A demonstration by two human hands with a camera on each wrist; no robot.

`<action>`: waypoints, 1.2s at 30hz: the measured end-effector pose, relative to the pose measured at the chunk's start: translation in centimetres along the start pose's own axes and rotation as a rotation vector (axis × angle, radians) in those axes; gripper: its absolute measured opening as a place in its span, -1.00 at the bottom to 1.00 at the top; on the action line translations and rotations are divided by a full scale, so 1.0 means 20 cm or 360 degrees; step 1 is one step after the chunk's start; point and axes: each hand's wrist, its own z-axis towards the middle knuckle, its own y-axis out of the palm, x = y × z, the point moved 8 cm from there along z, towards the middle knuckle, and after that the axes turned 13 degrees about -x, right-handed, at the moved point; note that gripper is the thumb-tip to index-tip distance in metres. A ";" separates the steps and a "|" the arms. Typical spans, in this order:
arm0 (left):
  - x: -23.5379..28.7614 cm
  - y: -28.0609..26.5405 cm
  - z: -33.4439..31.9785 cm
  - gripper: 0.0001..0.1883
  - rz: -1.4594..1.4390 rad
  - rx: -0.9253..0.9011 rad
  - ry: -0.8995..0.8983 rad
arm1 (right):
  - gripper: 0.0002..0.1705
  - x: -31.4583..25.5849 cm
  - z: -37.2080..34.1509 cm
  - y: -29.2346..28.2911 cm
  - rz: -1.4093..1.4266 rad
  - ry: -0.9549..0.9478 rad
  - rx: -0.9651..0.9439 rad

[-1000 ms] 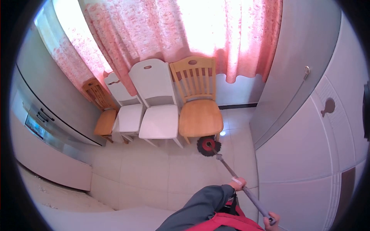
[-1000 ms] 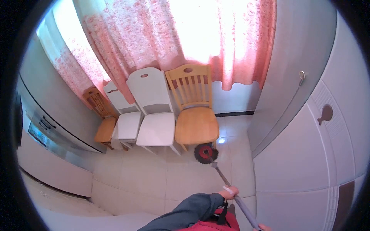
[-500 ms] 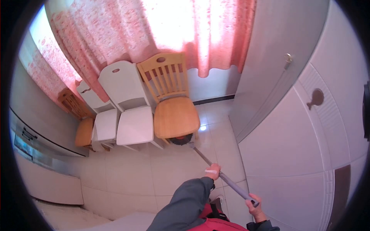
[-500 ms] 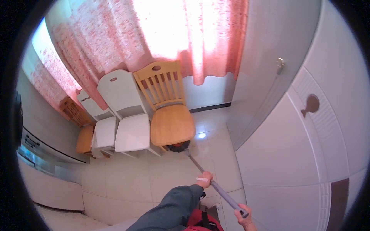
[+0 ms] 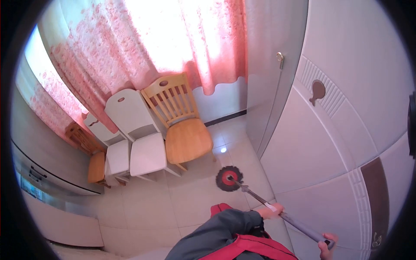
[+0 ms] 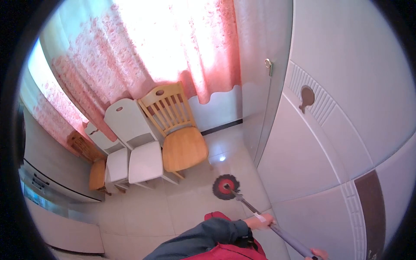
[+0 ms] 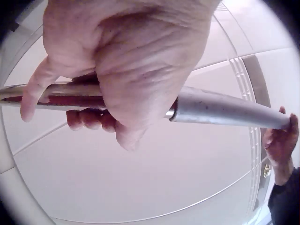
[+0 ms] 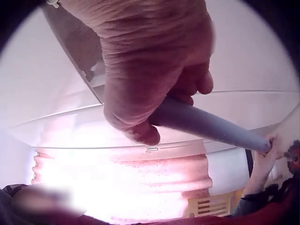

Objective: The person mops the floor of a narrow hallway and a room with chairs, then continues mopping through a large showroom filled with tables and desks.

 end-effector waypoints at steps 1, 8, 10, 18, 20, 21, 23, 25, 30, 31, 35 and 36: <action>0.05 -0.05 0.02 -0.86 -0.0054 -0.0039 0.0033 | -0.63 -0.02 -0.01 0.01 -0.0255 -0.0143 -0.0040; -0.45 -0.34 0.01 -0.79 0.0119 0.0078 -0.0339 | -0.59 0.09 0.30 0.41 -0.0536 -0.0391 -0.0065; -0.71 -0.54 -0.08 -0.74 0.0196 0.0103 -0.0551 | -0.62 -0.05 0.58 0.61 -0.0582 -0.0425 -0.0085; -0.32 -2.11 -0.81 -0.53 0.0138 0.0925 0.0023 | -0.60 -1.48 2.03 0.95 -0.0873 -0.1535 0.0190; -0.28 -2.34 -1.07 -0.59 -0.0573 0.1013 0.0411 | -0.52 -1.87 2.39 1.27 -0.0145 -0.1355 -0.0751; -0.44 -2.34 -1.22 -0.63 -0.0868 0.1213 0.0402 | -0.51 -1.95 2.46 1.42 0.0097 -0.1506 -0.0811; -0.49 -2.47 -1.56 -0.74 -0.0975 0.1444 0.0221 | -0.46 -1.92 2.69 1.68 0.0388 -0.1403 -0.0861; -0.33 -2.66 -1.89 -0.87 -0.0666 0.1720 0.0036 | -0.38 -1.71 2.92 1.96 0.0473 -0.0904 -0.0841; 0.00 -2.87 -2.21 -0.81 -0.0606 0.1819 0.0896 | -0.45 -0.82 2.93 2.89 0.2084 0.0927 -0.1723; 0.09 -2.91 -2.23 -0.77 -0.0548 0.1700 0.1087 | -0.45 -0.88 2.81 2.97 0.2578 0.1210 -0.2162; 0.31 -3.13 -2.28 -0.66 -0.0377 0.1645 0.1092 | -0.52 -0.97 2.84 3.17 0.2736 0.1549 -0.1764; 0.32 -3.18 -2.30 -0.66 -0.0335 0.1585 0.1168 | -0.56 -0.92 2.89 3.23 0.2740 0.1590 -0.1614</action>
